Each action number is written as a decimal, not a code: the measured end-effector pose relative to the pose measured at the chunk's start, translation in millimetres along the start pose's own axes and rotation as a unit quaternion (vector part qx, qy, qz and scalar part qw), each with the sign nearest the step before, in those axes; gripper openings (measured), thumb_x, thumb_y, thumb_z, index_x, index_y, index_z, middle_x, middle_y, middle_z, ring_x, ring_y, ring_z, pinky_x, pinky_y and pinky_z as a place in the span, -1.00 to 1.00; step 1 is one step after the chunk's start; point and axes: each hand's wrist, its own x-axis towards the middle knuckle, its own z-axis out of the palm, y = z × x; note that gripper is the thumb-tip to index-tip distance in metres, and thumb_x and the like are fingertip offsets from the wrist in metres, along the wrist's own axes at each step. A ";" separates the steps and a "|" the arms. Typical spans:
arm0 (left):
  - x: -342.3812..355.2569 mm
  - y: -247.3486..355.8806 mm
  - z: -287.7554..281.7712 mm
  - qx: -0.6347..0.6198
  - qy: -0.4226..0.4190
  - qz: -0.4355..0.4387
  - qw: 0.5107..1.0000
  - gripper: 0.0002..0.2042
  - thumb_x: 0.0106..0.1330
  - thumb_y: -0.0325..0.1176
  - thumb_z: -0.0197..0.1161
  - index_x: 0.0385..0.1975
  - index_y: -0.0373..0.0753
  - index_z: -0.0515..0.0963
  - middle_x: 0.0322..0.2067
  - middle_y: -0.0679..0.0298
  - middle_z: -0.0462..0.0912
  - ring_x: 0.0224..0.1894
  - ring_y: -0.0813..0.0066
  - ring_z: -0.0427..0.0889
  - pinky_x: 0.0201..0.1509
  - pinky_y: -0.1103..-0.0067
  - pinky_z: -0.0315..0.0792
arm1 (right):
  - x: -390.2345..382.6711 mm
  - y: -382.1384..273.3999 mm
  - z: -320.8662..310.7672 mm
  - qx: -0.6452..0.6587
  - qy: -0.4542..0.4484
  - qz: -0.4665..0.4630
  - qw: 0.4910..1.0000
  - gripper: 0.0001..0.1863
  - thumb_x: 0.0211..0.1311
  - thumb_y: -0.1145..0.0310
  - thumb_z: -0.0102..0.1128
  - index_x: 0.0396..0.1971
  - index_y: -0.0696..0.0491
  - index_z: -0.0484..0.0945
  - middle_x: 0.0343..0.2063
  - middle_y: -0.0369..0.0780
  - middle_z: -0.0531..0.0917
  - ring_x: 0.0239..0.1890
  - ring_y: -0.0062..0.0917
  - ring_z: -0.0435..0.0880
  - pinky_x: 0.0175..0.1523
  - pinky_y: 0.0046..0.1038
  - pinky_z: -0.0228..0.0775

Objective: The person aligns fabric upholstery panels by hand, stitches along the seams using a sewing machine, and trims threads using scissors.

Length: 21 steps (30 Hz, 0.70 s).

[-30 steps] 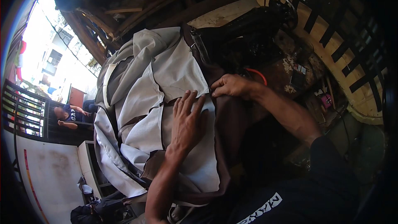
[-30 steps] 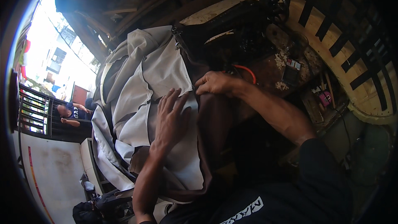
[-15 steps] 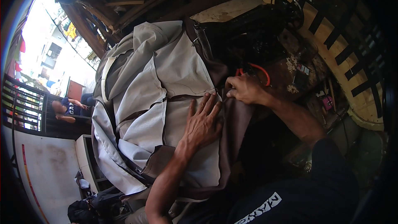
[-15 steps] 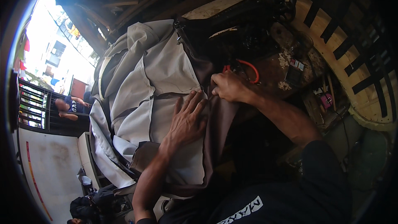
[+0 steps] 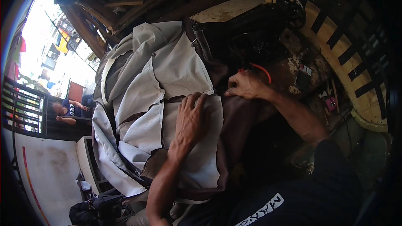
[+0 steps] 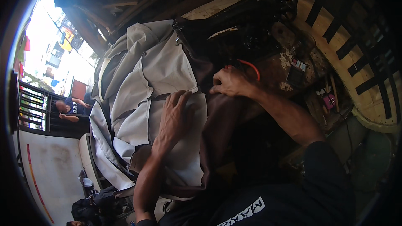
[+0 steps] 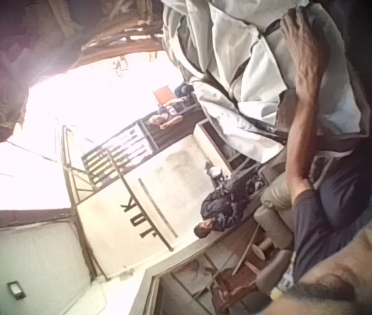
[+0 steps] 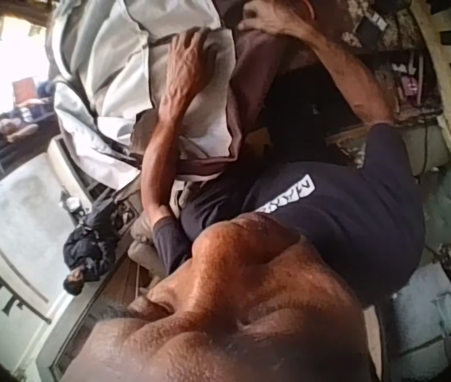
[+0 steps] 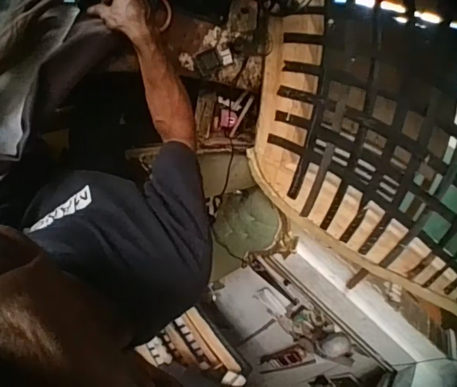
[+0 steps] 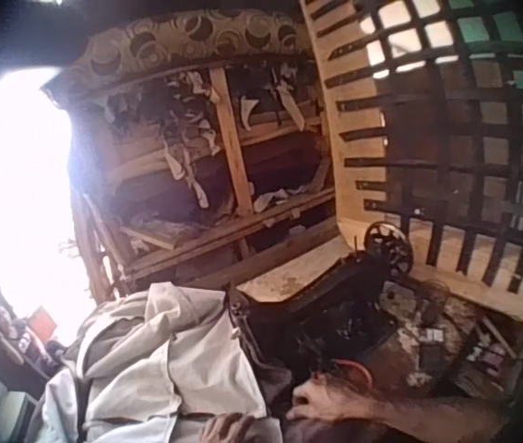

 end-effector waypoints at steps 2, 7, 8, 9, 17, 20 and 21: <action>4.4 1.0 -8.0 0.011 0.019 -0.005 1.000 -0.55 0.34 -0.32 0.34 0.22 -0.24 0.51 0.18 0.01 0.53 0.24 -0.05 0.49 0.32 0.14 0.36 | -4.6 -12.2 -6.7 -0.015 -0.015 0.010 1.000 -0.50 0.09 -0.11 0.53 -0.28 0.07 0.77 -0.31 -0.08 0.81 -0.15 -0.21 0.81 0.03 -0.19 0.59; 38.9 -7.0 -7.9 0.118 0.002 -0.011 0.993 -0.72 0.29 -0.39 0.32 0.00 -0.20 0.63 0.00 0.10 0.61 0.16 0.03 0.53 0.23 0.17 0.39 | 2.9 -6.8 5.5 -0.123 0.111 -0.047 0.985 -0.47 0.05 -0.13 0.54 -0.28 0.07 0.77 -0.24 -0.05 0.81 -0.12 -0.10 0.81 0.05 -0.13 0.61; 42.0 -20.0 -7.7 0.110 -0.043 -0.003 0.993 -0.82 0.28 -0.44 0.26 -0.13 -0.20 0.64 -0.13 0.12 0.65 0.09 0.07 0.58 0.17 0.18 0.40 | 10.0 -11.7 4.6 -0.128 0.064 -0.045 0.989 -0.43 0.02 -0.18 0.53 -0.28 0.08 0.76 -0.28 -0.04 0.80 -0.12 -0.09 0.81 0.02 -0.10 0.61; 45.5 -20.5 -7.4 0.110 -0.040 -0.002 0.993 -0.82 0.28 -0.44 0.26 -0.13 -0.20 0.64 -0.13 0.12 0.65 0.09 0.07 0.58 0.17 0.18 0.40 | 16.2 -11.8 2.2 -0.134 0.019 -0.034 0.990 -0.38 -0.02 -0.23 0.53 -0.27 0.08 0.74 -0.33 -0.04 0.80 -0.13 -0.09 0.80 -0.02 -0.08 0.61; 9.3 23.6 -55.2 0.029 0.027 -0.012 0.999 -0.93 0.34 -0.44 0.32 -0.29 -0.30 0.67 -0.27 0.01 0.65 -0.09 -0.06 0.62 0.03 0.19 0.49 | 15.5 -21.7 -17.4 -0.126 -0.111 -0.004 0.986 -0.43 0.01 -0.18 0.52 -0.23 0.05 0.82 -0.26 -0.03 0.82 -0.13 -0.14 0.82 -0.01 -0.11 0.61; -55.4 59.2 -105.8 -0.027 -0.126 -0.005 0.992 -0.69 0.36 -0.15 0.41 -0.03 -0.18 0.67 -0.12 0.14 0.63 -0.03 0.09 0.58 0.09 0.26 0.43 | 16.7 -10.5 -11.7 -0.117 -0.098 -0.008 0.988 -0.48 0.00 -0.14 0.52 -0.24 0.01 0.82 -0.30 -0.05 0.82 -0.15 -0.19 0.83 -0.01 -0.12 0.61; -77.8 67.9 -128.4 -0.055 -0.190 0.005 0.980 -0.56 0.31 -0.05 0.45 0.09 -0.14 0.65 -0.08 0.17 0.62 0.00 0.11 0.58 0.11 0.26 0.42 | 17.6 -10.4 -10.6 -0.084 -0.058 -0.018 0.995 -0.55 0.01 -0.07 0.50 -0.26 0.00 0.82 -0.33 -0.05 0.82 -0.17 -0.18 0.83 -0.03 -0.12 0.61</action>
